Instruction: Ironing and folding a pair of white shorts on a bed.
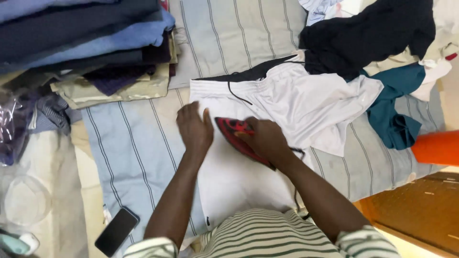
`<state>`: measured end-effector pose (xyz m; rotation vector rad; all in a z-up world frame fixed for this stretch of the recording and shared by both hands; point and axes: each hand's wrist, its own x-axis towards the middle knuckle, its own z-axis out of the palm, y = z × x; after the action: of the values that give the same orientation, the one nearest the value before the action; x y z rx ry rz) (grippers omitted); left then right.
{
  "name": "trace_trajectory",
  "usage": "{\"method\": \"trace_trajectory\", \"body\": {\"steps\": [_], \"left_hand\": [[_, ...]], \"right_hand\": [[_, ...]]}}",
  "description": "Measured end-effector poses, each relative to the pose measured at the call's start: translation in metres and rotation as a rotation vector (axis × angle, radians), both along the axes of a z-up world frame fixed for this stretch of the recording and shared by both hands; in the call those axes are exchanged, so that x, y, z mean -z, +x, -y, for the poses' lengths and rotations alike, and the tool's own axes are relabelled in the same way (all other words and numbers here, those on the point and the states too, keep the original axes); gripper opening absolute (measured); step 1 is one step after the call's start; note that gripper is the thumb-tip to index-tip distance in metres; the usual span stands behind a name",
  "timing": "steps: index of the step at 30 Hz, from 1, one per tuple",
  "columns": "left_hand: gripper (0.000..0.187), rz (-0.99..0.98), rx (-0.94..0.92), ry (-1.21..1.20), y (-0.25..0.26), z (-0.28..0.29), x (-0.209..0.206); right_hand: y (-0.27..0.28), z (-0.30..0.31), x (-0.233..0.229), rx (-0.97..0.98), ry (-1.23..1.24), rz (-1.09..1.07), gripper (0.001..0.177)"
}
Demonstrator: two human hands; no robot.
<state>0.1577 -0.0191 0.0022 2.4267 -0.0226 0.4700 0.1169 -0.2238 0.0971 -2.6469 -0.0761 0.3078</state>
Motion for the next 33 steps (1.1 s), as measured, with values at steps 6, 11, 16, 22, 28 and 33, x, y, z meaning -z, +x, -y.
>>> {"method": "trace_trajectory", "body": {"steps": [6,11,16,22,28,33], "left_hand": [[0.056,-0.012,0.591,0.153,0.115,0.09,0.035],[0.026,-0.363,0.572,0.22,0.166,0.115,0.026],[0.025,-0.423,0.552,0.179,0.172,0.137,0.016],[0.024,-0.477,0.597,0.133,0.192,0.146,0.019],[0.009,-0.202,0.401,0.086,0.155,0.112,0.017],[0.032,0.084,-0.061,0.119,0.102,0.02,0.01]], "right_hand": [[-0.052,0.035,-0.005,0.424,-0.011,-0.144,0.049],[0.005,0.036,0.042,0.277,-0.059,0.148,0.041],[0.041,0.043,0.054,0.193,-0.046,0.247,0.038],[0.012,0.063,0.041,0.353,-0.072,0.037,0.046],[0.047,0.074,0.041,0.294,-0.155,0.197,0.045],[0.018,0.043,0.017,0.237,0.104,-0.022,0.046]]}}
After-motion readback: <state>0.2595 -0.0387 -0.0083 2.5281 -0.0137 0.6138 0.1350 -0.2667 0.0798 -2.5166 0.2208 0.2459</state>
